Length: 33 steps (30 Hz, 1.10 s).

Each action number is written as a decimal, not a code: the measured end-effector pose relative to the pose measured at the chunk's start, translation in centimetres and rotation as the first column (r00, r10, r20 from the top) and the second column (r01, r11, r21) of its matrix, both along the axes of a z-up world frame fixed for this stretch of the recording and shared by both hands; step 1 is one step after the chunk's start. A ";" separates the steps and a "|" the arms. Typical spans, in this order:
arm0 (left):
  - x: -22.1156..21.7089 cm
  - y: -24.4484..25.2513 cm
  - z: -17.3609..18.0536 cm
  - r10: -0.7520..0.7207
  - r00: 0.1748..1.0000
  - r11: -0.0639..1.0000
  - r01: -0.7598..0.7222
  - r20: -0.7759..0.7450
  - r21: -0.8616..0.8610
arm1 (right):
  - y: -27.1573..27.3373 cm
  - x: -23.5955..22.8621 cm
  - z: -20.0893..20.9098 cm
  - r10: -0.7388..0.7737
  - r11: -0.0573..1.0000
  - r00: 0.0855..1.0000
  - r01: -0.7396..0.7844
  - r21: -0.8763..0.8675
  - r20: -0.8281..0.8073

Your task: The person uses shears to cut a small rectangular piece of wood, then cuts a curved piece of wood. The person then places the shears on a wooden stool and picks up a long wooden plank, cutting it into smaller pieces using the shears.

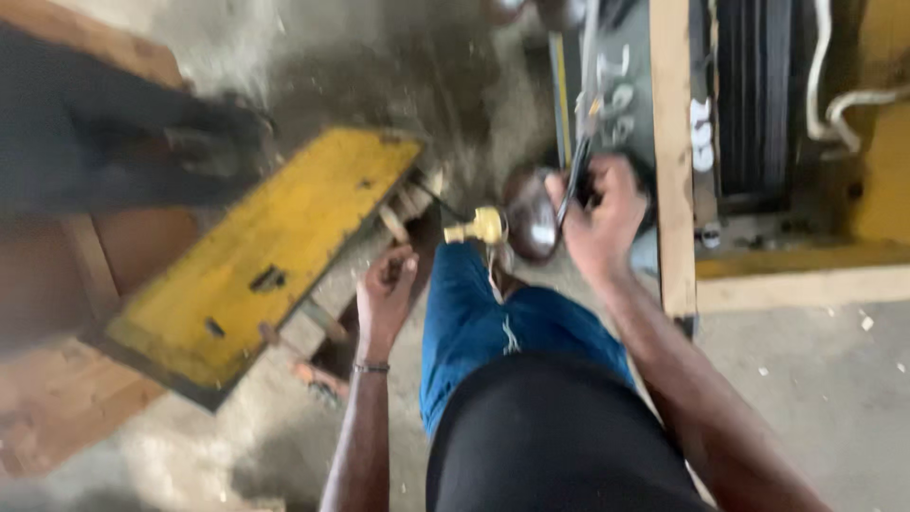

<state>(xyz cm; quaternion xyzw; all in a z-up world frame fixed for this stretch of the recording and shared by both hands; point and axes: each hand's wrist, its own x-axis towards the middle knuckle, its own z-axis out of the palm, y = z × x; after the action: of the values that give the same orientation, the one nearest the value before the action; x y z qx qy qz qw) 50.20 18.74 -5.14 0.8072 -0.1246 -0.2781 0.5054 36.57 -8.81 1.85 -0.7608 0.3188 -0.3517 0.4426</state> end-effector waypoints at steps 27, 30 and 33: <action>29.6 -39.9 4.4 -0.918 0.367 0.366 0.930 0.150 -0.033 | 1.7 3.8 -2.4 -0.427 0.900 0.802 0.422 -0.110 -0.418; 28.9 -40.7 3.3 -0.884 0.426 0.430 0.903 0.192 -0.022 | 1.1 4.1 -2.0 -0.425 0.904 0.798 0.396 -0.160 -0.427; 28.5 -39.8 2.5 -0.850 0.449 0.460 0.888 0.275 -0.028 | 1.8 4.2 -1.8 -0.427 0.898 0.780 0.423 -0.118 -0.457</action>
<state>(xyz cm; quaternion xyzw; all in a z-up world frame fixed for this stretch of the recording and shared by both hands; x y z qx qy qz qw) 78.69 -21.05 -2.67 0.6083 -0.5994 -0.3943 0.3396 40.75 -7.03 0.01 -0.7333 0.5785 -0.2477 0.2574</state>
